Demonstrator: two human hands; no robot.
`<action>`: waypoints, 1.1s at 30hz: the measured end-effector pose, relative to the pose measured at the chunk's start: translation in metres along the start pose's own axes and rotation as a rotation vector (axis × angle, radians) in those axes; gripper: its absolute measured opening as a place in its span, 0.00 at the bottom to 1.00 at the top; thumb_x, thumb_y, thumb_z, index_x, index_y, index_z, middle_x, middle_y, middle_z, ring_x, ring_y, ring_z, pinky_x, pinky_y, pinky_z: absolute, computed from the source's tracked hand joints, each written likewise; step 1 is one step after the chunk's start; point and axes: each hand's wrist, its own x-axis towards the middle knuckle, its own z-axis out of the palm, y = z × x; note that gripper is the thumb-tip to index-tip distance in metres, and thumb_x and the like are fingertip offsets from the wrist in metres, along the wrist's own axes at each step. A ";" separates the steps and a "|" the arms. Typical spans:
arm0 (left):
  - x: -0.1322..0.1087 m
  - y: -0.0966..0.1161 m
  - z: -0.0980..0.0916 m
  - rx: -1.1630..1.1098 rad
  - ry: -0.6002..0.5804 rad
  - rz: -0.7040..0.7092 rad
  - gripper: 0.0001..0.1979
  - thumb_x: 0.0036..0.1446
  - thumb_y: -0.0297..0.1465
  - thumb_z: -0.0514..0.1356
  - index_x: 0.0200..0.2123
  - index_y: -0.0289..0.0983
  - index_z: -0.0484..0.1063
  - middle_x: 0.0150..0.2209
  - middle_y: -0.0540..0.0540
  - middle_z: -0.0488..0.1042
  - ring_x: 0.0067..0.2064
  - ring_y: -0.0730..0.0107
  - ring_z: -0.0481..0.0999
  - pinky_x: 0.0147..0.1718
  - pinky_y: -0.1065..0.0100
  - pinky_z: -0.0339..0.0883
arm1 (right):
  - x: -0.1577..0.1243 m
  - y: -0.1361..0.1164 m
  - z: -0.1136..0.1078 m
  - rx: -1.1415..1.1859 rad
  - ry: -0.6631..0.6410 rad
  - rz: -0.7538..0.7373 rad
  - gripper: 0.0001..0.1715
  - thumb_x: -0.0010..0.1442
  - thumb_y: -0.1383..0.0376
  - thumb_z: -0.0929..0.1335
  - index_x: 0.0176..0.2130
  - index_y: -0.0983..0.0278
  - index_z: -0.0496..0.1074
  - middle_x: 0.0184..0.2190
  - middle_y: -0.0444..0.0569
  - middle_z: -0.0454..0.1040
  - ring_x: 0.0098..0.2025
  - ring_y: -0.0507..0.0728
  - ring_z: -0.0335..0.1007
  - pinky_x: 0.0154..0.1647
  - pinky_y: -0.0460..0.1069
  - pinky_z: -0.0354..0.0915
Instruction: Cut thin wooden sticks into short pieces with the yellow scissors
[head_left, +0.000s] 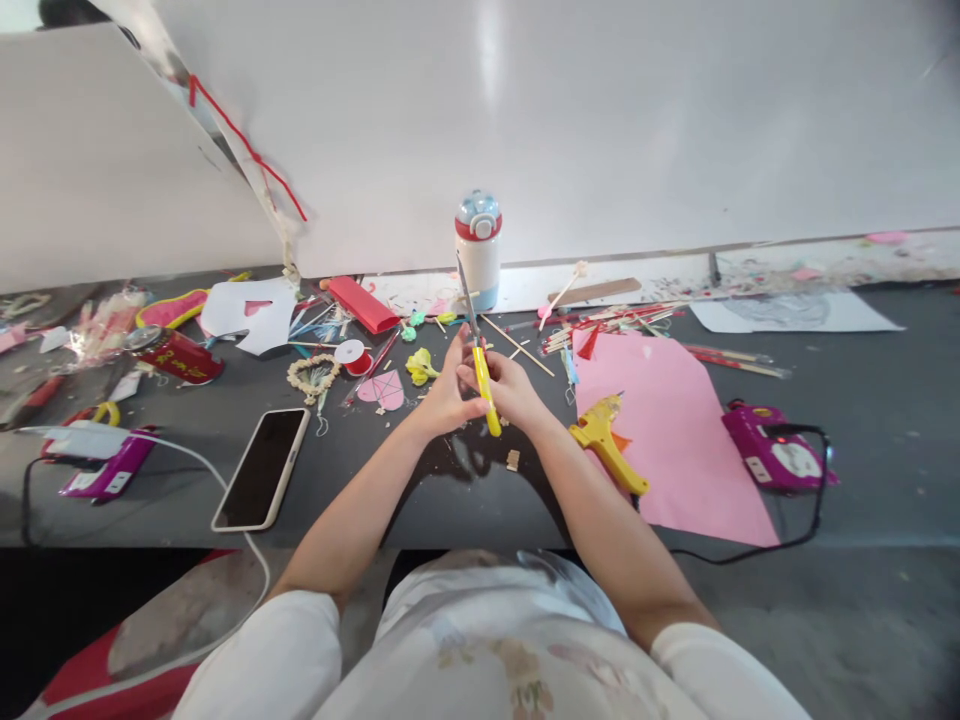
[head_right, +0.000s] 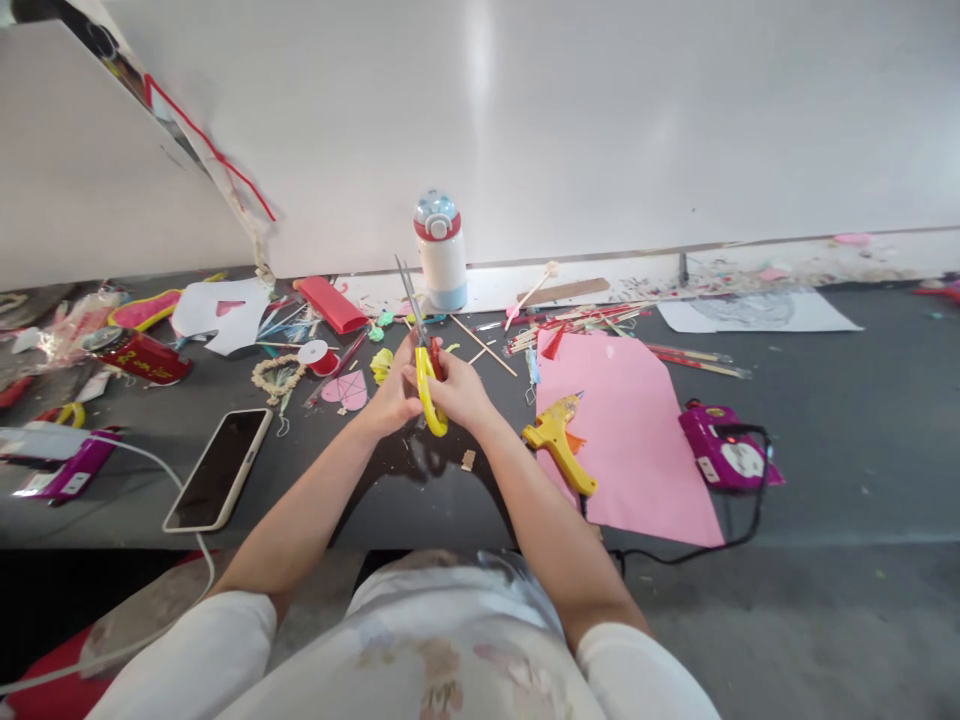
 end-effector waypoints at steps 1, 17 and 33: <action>0.001 0.001 -0.006 0.020 0.042 0.022 0.53 0.37 0.60 0.59 0.62 0.43 0.45 0.61 0.35 0.55 0.61 0.49 0.60 0.55 0.52 0.62 | 0.000 0.000 -0.001 -0.028 -0.002 -0.005 0.18 0.51 0.51 0.65 0.32 0.64 0.67 0.24 0.43 0.67 0.28 0.52 0.61 0.29 0.47 0.58; 0.001 0.021 -0.053 1.033 0.495 0.361 0.10 0.61 0.33 0.50 0.30 0.37 0.67 0.30 0.46 0.70 0.37 0.68 0.70 0.39 0.66 0.65 | -0.010 -0.014 0.000 -0.394 -0.099 -0.080 0.13 0.50 0.55 0.65 0.28 0.62 0.61 0.22 0.42 0.64 0.23 0.50 0.55 0.27 0.46 0.50; 0.000 0.017 -0.053 0.989 0.483 0.322 0.11 0.58 0.28 0.50 0.24 0.37 0.64 0.25 0.50 0.67 0.30 0.72 0.68 0.31 0.69 0.62 | -0.013 -0.016 0.003 -0.423 -0.062 -0.042 0.18 0.50 0.50 0.65 0.29 0.61 0.59 0.24 0.44 0.67 0.24 0.52 0.59 0.26 0.47 0.52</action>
